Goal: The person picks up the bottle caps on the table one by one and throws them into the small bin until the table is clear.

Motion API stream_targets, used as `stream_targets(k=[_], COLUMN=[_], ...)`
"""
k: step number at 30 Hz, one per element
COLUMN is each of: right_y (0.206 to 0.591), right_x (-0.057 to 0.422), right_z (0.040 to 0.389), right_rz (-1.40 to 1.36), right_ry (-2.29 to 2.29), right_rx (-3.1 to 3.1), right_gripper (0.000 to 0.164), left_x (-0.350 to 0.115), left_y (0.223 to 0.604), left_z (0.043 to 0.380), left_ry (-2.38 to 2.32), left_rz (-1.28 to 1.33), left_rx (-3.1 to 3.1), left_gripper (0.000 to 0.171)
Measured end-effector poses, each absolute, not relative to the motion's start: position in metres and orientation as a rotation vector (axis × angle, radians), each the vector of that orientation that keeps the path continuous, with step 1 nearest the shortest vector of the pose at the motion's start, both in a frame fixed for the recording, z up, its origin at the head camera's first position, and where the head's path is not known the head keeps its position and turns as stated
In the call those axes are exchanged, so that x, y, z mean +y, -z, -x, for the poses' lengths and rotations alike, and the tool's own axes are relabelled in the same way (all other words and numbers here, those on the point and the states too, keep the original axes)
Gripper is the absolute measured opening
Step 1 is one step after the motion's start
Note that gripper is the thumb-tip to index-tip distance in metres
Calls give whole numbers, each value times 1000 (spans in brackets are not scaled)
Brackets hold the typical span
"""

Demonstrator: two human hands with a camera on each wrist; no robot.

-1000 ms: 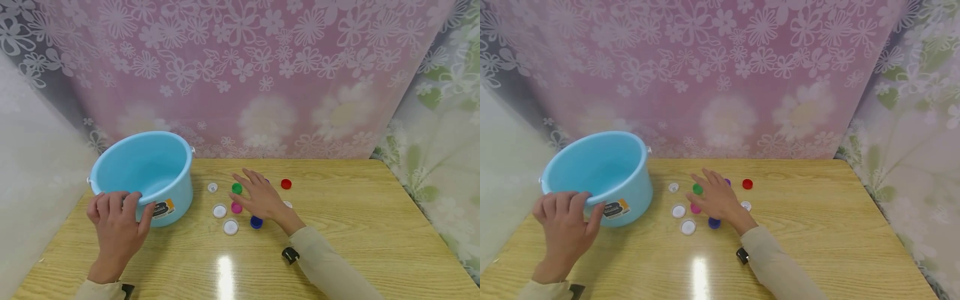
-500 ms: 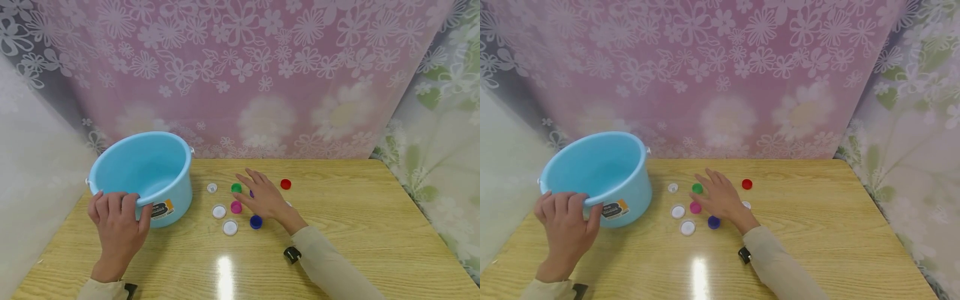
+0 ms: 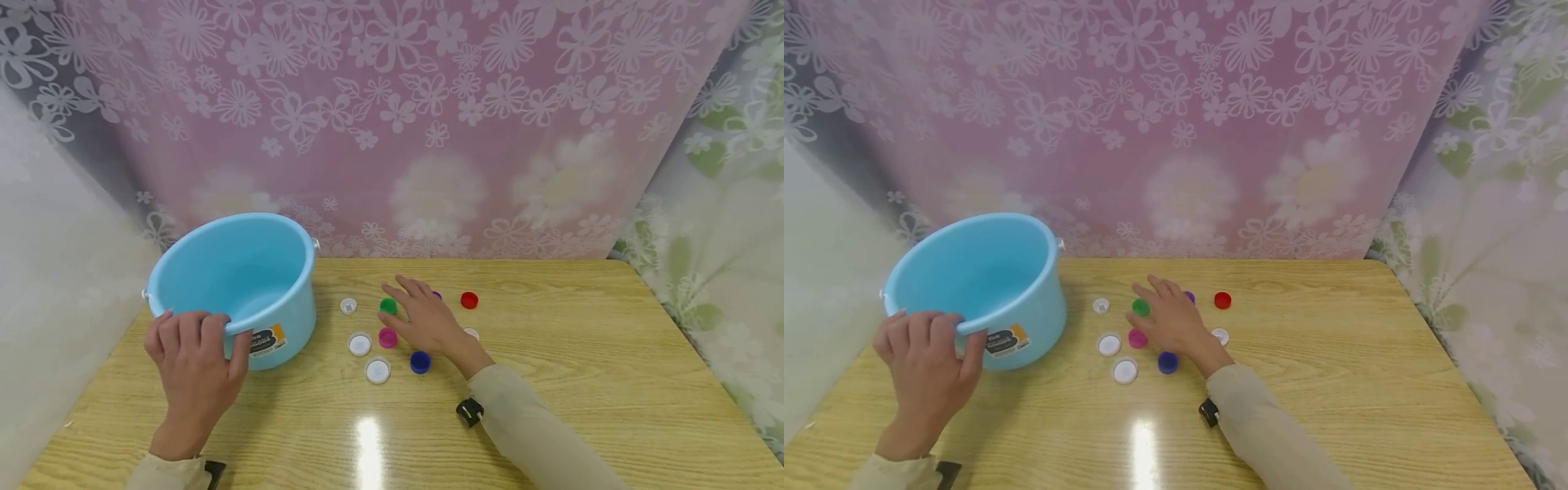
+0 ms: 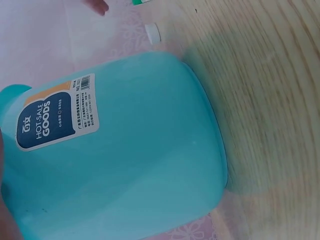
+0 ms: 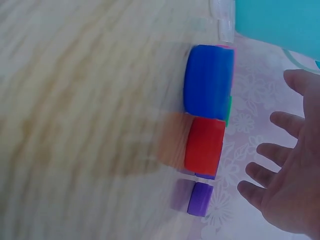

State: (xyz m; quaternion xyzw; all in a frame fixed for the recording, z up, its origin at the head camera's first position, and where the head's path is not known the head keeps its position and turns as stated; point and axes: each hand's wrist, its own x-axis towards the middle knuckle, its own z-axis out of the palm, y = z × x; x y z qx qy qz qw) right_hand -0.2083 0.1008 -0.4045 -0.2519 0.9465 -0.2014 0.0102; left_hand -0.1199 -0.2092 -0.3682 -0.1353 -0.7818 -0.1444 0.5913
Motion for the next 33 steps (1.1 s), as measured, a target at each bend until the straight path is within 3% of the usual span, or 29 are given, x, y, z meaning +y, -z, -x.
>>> stream_targets(k=[15,33], right_y=[414,414], right_x=[96,85], right_z=[221,232], right_rz=[809,776], right_ry=[428,321], right_rx=[2987,2925], right_gripper=[51,52], left_x=[-208,-207], left_y=[369,367], left_z=[122,122], left_ry=[329,313], left_rz=[317,304], left_rx=[-1816,-1783], left_gripper=[33,35])
